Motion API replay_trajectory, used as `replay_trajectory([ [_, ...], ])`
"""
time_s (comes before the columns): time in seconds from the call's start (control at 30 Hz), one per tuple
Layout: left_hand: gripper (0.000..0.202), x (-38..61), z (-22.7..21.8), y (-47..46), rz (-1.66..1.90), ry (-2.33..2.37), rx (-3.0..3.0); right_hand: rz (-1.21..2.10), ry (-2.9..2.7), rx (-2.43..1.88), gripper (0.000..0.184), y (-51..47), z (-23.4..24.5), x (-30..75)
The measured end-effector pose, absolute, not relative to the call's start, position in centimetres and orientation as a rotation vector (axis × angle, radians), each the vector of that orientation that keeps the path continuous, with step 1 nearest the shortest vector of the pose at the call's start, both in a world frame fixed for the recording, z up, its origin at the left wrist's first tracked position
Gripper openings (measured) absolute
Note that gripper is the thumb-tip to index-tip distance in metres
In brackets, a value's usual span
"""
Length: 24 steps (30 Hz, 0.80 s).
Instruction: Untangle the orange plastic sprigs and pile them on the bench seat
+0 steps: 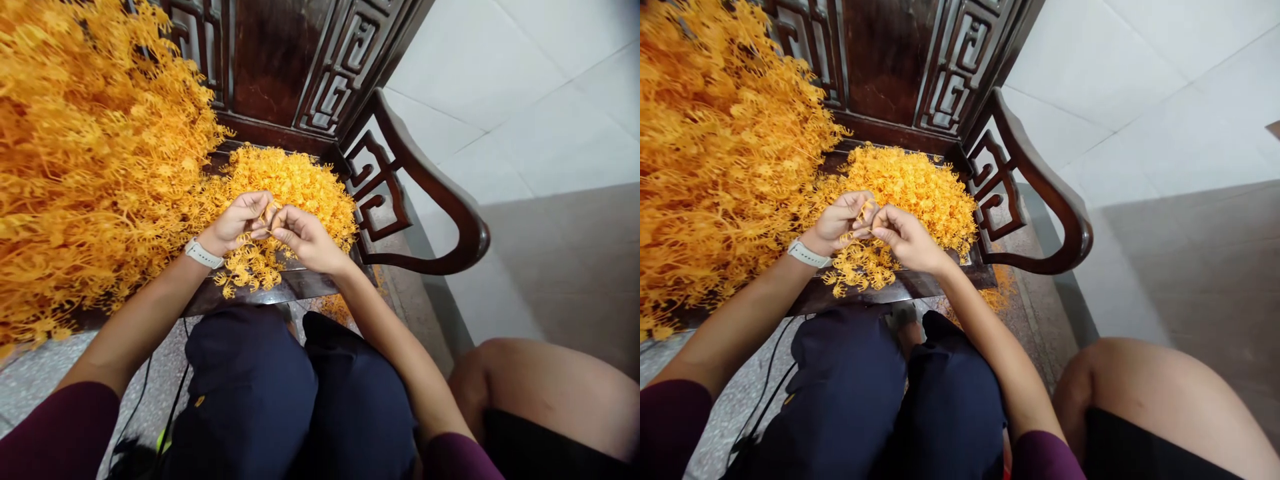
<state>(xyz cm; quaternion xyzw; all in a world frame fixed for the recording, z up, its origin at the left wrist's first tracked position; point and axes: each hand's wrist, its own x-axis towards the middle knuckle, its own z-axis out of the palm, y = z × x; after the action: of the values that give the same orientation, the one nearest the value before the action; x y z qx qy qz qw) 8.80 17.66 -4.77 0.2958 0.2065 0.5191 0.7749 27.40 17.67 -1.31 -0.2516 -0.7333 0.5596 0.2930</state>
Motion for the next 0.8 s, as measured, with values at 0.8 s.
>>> replay_trajectory([
  [0.8,0.051,8.4,-3.9,17.7,1.217,0.311,0.451,1.429,-1.757,-0.728,0.036,17.0,-0.2,27.0],
])
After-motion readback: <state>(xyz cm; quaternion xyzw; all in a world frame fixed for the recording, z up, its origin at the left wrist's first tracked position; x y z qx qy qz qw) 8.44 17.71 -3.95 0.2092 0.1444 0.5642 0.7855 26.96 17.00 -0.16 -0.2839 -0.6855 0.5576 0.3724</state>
